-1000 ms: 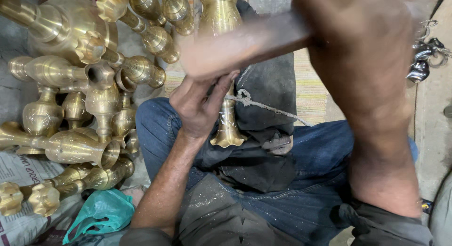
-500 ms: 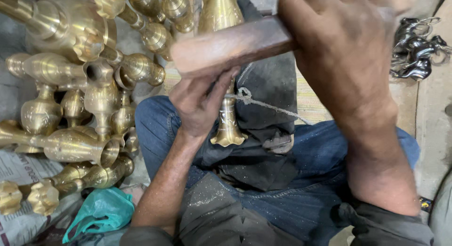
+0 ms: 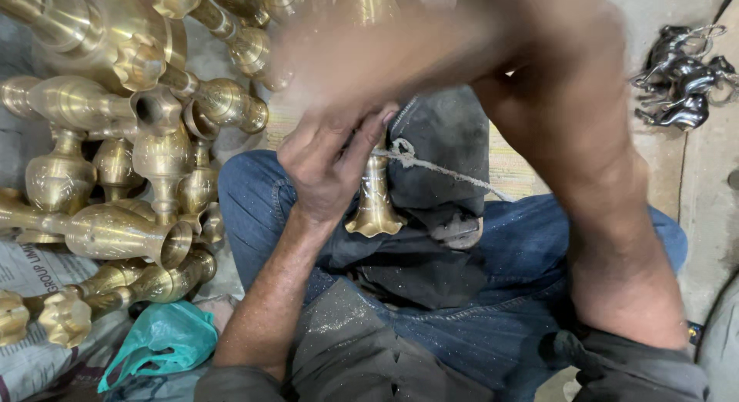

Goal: The person sits cross-legged on the floor holding a brass vase upright against their lap. They hold a metal punch against the vase's surface with one hand and strike it with a wooden mallet in the other hand, working around the vase's body to shape or decorate it.

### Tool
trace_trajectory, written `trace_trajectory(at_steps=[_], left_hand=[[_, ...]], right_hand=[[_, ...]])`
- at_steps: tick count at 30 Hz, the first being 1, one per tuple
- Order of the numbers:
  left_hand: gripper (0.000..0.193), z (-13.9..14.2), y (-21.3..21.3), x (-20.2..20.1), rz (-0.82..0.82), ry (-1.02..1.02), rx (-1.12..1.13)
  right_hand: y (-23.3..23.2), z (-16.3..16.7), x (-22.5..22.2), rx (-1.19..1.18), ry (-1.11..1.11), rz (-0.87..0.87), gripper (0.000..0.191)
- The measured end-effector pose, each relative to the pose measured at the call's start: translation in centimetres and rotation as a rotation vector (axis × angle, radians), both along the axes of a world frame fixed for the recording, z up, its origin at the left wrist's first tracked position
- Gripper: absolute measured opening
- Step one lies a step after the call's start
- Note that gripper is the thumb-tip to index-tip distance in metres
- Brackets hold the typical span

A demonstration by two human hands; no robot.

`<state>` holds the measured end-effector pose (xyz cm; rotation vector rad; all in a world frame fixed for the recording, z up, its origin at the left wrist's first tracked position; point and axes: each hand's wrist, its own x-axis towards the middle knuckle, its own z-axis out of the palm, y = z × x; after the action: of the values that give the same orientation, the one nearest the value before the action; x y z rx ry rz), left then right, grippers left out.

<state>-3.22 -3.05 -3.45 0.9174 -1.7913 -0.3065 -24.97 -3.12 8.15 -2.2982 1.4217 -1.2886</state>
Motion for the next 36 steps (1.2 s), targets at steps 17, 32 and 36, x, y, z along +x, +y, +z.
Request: trace_trajectory(at_steps=[17,32,36], left_hand=[[0.022,0.9,-0.4,-0.2,-0.045,0.005,0.065],[0.033,0.8,-0.3,-0.1,-0.063,0.008,0.126],[0.027,0.6,-0.2,0.0,-0.058,0.011,0.082]], right_hand=[[0.9,-0.3,-0.7,-0.295,0.594,-0.236,0.020],[0.5,-2.9,-1.9,-0.178,0.316,-0.078,0.037],[0.3,-3.0,-2.2,-0.123,0.346,-0.085,0.033]])
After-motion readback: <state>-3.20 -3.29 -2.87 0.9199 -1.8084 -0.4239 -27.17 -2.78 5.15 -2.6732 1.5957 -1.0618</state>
